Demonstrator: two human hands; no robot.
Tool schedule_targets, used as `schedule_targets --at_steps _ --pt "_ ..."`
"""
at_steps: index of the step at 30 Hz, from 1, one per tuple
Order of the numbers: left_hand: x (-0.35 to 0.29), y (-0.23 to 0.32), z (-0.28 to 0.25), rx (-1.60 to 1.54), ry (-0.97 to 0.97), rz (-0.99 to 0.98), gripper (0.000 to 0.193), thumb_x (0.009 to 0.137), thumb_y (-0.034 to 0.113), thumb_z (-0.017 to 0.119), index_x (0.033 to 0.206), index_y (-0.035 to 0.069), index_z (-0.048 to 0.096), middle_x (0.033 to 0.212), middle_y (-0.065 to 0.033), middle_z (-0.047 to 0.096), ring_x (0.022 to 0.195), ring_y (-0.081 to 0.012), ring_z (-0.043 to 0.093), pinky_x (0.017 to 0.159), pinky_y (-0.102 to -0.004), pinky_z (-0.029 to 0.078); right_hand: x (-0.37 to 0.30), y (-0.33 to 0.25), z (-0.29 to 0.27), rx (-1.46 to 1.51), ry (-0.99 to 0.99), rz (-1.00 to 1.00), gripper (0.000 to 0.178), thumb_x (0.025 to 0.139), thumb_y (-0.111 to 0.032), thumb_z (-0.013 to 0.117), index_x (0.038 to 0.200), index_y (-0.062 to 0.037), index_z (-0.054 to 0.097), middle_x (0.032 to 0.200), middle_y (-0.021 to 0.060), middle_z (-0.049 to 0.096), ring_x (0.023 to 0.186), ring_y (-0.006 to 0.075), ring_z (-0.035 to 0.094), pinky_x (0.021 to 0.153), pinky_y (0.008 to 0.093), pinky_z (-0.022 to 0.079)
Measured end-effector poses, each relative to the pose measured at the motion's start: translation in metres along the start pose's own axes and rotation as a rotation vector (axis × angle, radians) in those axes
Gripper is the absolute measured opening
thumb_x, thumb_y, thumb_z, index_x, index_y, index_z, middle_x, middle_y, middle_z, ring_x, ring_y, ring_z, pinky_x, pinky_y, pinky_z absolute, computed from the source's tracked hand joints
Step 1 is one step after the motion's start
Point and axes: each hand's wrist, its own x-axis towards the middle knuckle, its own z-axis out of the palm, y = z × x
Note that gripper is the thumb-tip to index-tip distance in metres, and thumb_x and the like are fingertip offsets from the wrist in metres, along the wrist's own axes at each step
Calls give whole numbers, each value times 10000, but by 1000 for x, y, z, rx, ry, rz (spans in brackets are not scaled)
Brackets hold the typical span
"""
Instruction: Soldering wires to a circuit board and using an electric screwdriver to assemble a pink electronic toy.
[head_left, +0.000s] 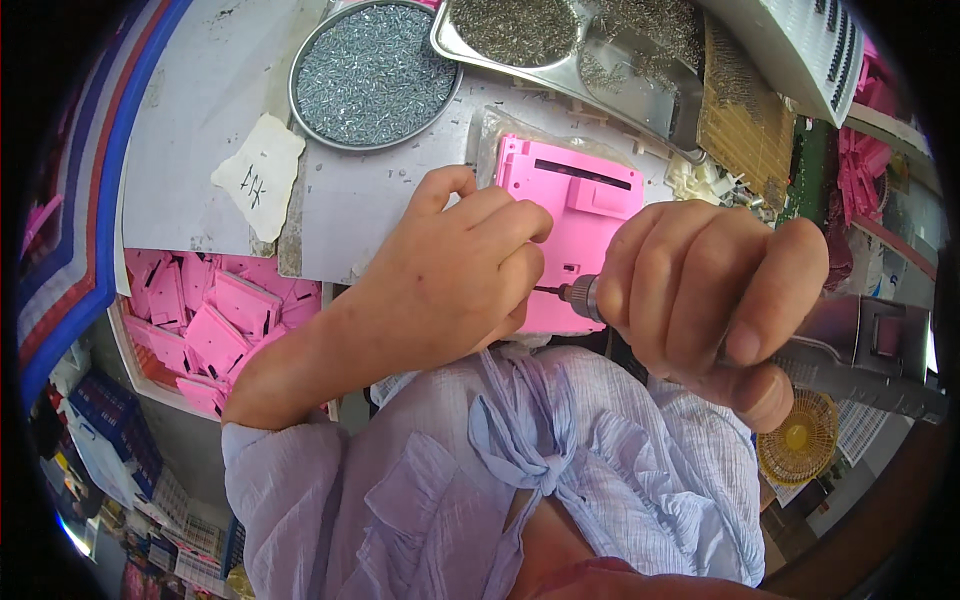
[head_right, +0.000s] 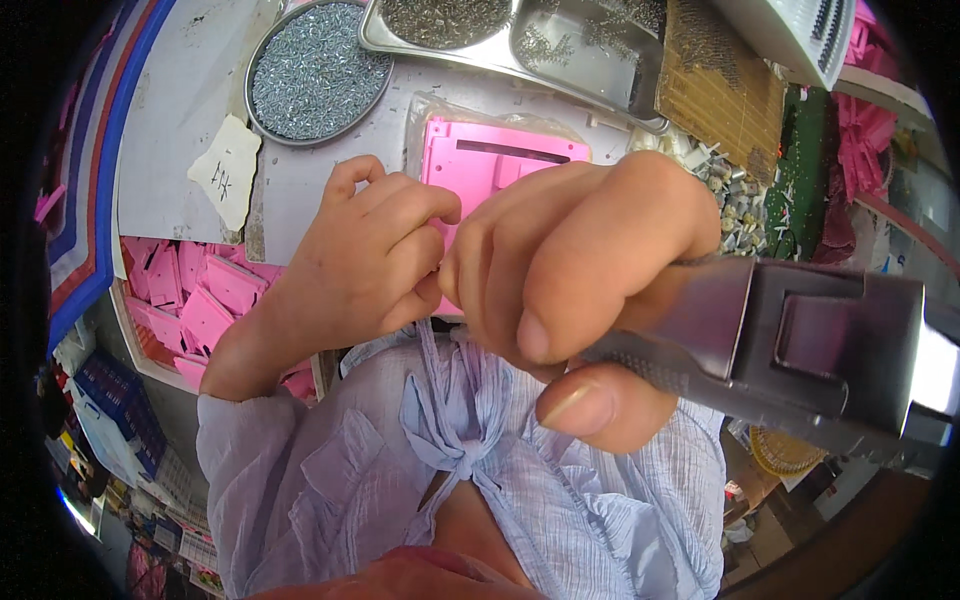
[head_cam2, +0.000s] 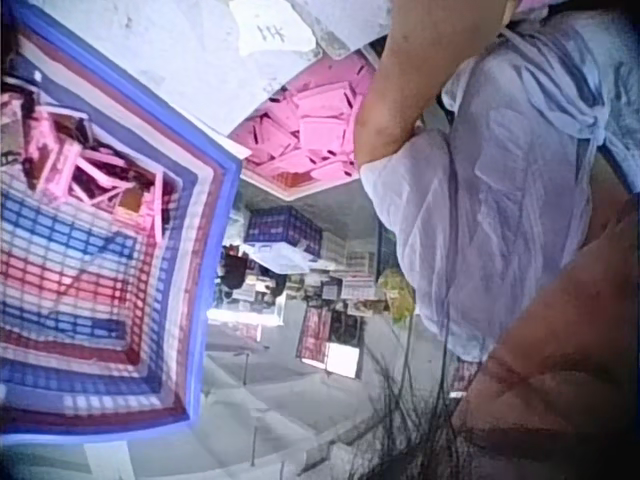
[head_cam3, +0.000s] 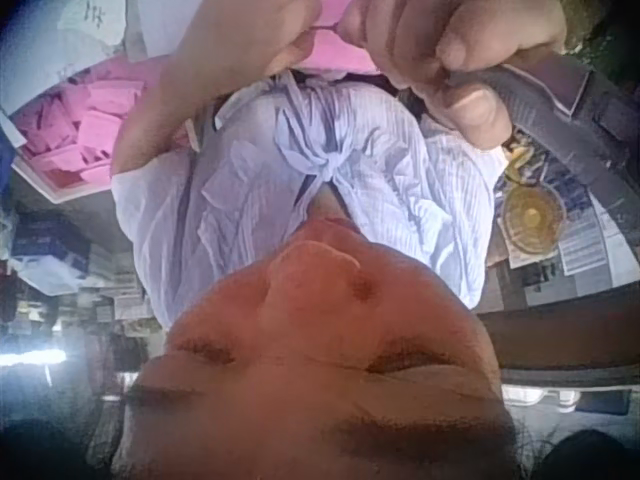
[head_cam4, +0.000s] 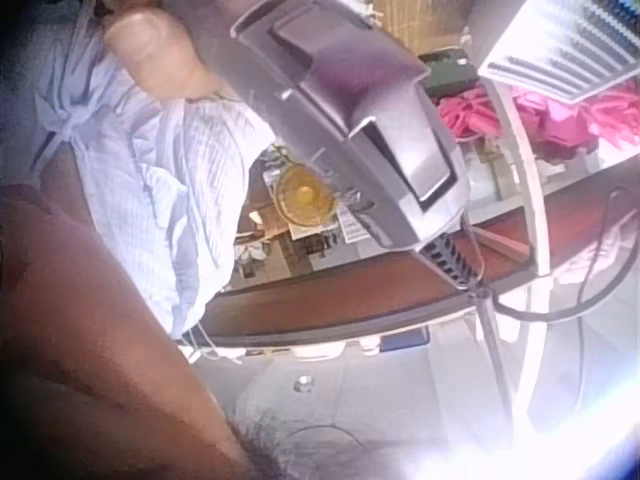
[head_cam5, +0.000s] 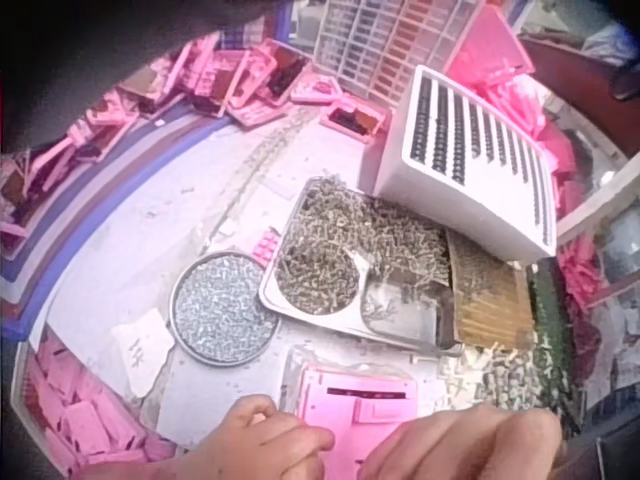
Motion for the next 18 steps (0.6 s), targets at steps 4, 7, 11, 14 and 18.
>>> schedule_targets --at_steps 4,7,11,14,18 --pt "4 1 -2 77 24 46 111 706 163 680 765 78 641 934 -25 557 872 -175 556 901 -382 403 -1 -1 4 -2 41 4 265 912 -291 706 981 -142 498 587 -28 544 434 98 494 431 268 396" --pt "5 1 -1 79 61 54 102 707 160 672 762 80 641 895 -22 548 849 -178 557 891 -380 410 -1 -4 6 -37 42 6 255 915 -293 701 980 -152 498 587 -29 539 444 97 497 462 282 416" --pt "8 2 0 71 44 66 104 708 165 675 773 87 652 875 -15 547 841 -176 562 878 -376 412 -5 -5 11 -96 47 15 238 924 -297 687 987 -159 503 598 -32 542 462 107 508 502 299 438" --pt "9 3 -4 56 26 74 108 706 167 679 780 91 659 869 -13 550 834 -173 563 869 -371 412 -5 -11 11 -98 45 7 234 927 -298 682 989 -159 505 604 -32 541 465 119 509 505 300 438" --pt "9 4 -5 61 34 67 109 704 171 680 774 90 658 856 -16 550 822 -172 561 868 -370 412 -4 -11 13 -103 41 12 243 927 -299 686 981 -154 500 591 -30 529 465 124 511 496 303 431"
